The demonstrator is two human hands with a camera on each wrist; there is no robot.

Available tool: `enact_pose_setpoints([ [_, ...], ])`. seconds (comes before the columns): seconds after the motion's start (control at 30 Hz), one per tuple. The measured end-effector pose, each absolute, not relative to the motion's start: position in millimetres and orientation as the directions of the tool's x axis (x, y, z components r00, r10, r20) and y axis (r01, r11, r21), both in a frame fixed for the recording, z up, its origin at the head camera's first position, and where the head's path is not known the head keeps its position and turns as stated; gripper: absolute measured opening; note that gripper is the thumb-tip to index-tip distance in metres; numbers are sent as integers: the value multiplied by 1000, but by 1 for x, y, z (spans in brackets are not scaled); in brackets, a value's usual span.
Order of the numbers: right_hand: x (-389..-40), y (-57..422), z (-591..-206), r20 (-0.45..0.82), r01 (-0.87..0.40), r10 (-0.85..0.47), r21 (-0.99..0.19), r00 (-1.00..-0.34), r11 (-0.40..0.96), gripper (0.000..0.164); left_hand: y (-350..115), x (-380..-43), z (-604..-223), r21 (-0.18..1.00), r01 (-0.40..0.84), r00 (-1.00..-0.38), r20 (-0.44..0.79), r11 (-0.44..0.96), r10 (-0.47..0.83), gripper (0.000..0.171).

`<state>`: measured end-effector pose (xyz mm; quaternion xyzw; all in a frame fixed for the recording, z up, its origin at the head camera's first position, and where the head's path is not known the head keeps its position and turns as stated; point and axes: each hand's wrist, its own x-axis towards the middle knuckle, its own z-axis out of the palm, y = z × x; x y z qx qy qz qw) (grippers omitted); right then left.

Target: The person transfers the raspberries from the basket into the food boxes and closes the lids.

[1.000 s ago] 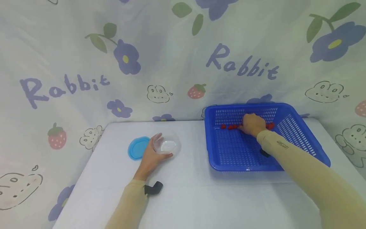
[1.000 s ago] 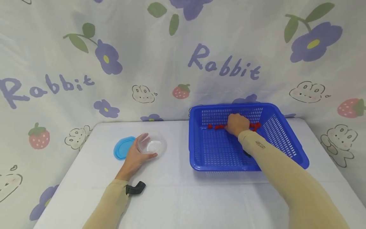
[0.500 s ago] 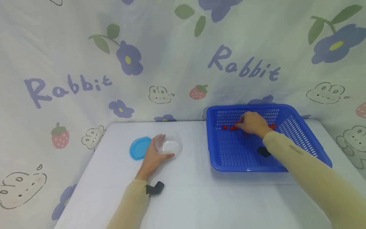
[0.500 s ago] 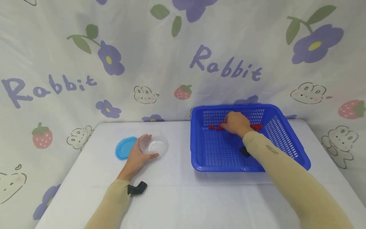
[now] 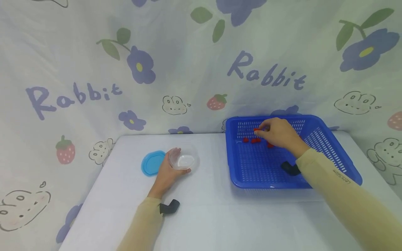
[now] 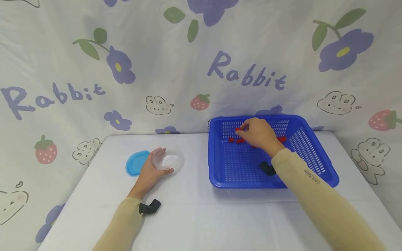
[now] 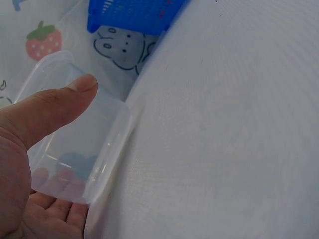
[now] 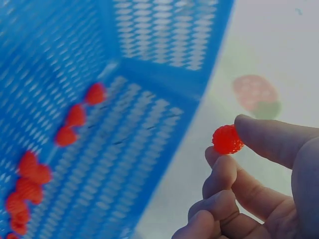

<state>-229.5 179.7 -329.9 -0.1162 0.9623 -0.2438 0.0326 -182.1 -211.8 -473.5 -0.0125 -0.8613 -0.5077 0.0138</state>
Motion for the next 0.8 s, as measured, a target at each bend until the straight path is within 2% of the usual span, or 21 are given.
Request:
enact_pose_setpoints([
  [0.43,-186,142,-305,116,-291,-275,-560,-954,776,24,-212,-182,-472,880,52,-999,54,473,10,96],
  [0.8,-160,109,-308,242,-342,-244,-594,-939,728,19,-213,-183,-477,884,46,-999,44,466,15,95],
])
